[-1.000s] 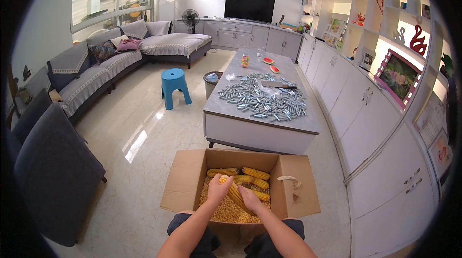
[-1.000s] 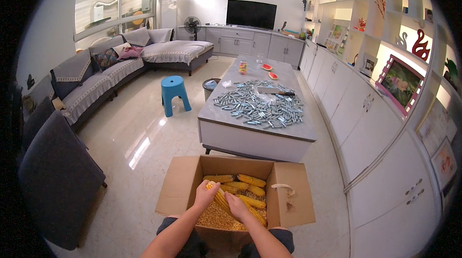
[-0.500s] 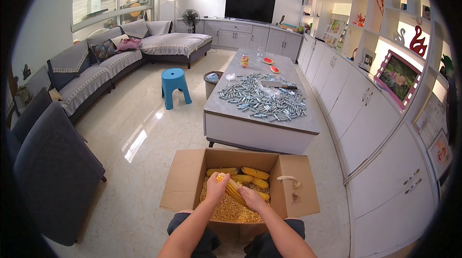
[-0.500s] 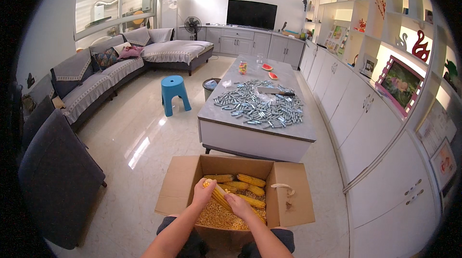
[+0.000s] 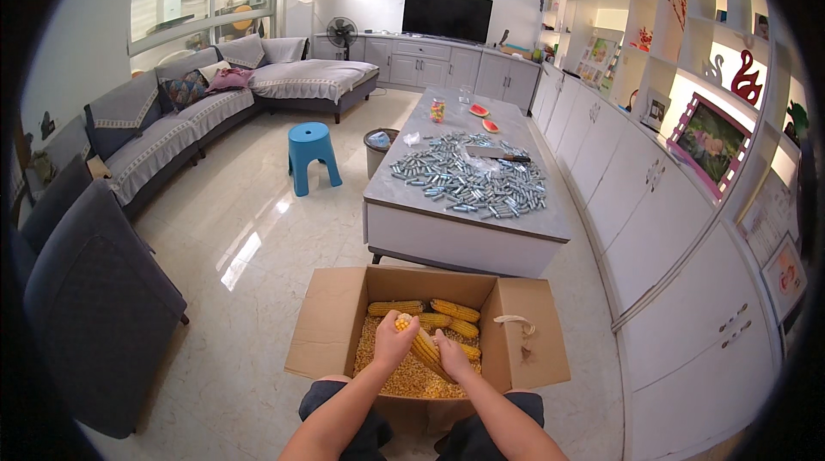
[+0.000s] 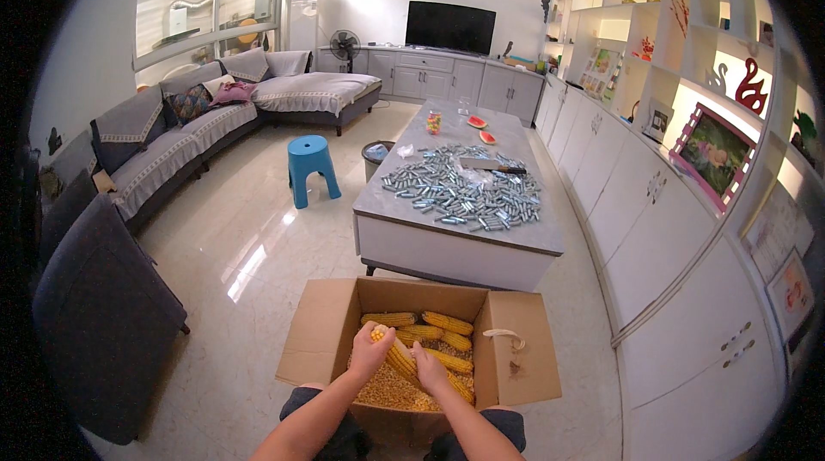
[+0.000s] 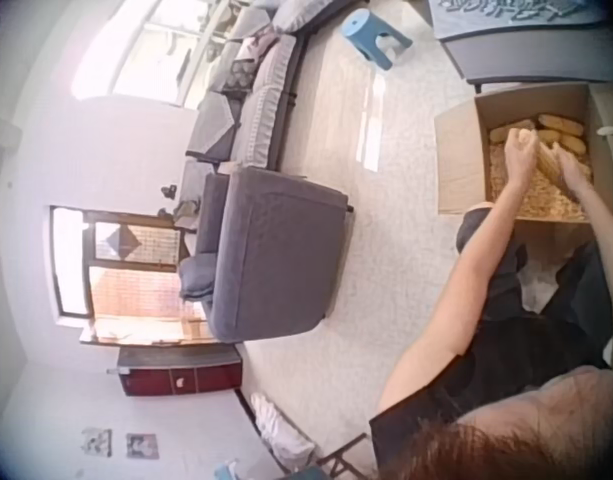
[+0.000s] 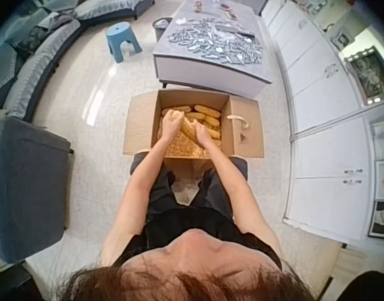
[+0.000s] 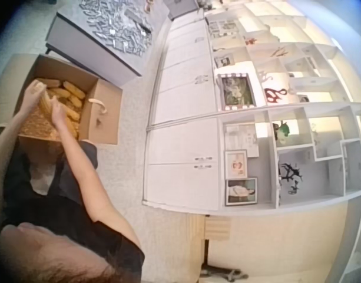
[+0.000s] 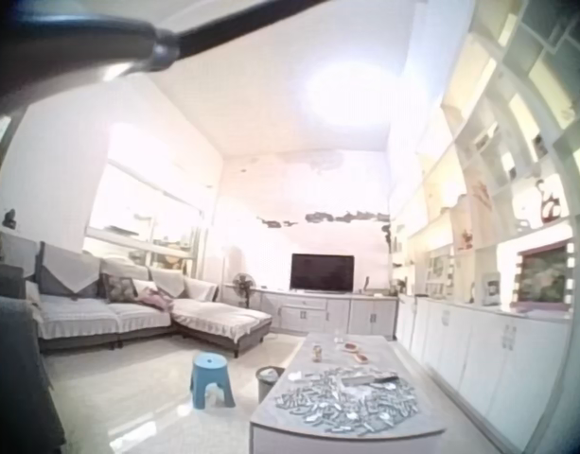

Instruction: The person sits on the floor and shucks corn cobs by hand, removing the kernels into a cardboard box. The person handles multiple corn cobs one by one, stripping the kernels off the cob and dropping them into the box.

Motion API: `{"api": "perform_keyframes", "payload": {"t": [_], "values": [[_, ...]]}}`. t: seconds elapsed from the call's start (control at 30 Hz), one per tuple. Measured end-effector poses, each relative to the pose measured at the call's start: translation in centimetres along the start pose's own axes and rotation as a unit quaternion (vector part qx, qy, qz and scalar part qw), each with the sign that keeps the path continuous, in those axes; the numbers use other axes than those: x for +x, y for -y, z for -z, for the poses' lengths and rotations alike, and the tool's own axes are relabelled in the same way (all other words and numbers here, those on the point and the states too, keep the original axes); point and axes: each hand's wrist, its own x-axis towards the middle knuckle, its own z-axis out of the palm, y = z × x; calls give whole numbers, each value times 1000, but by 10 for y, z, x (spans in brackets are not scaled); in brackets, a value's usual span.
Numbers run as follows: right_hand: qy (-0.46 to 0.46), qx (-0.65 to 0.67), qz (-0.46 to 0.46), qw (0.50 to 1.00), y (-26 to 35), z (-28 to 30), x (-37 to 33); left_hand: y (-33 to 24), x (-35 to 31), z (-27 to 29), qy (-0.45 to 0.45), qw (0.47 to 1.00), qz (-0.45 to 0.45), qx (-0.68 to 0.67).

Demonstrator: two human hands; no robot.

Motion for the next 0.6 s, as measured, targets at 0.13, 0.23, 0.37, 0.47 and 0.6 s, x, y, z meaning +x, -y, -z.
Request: {"api": "perform_keyframes", "payload": {"t": [0.13,0.23,0.37,0.47,0.6], "values": [[26,-64,74,995,24,4,-12,7,7,6,-24,996,40,-77],[45,-118,87,988,33,9,-18,13,13,13,-42,993,44,-98],[51,-125,77,988,32,9,-20,14,11,12,-46,996,45,-63],[19,-138,64,988,35,6,-25,5,6,11,-44,997,39,-42],[-9,-134,33,990,18,5,-18,0,1,5,-35,999,9,-1]]}}
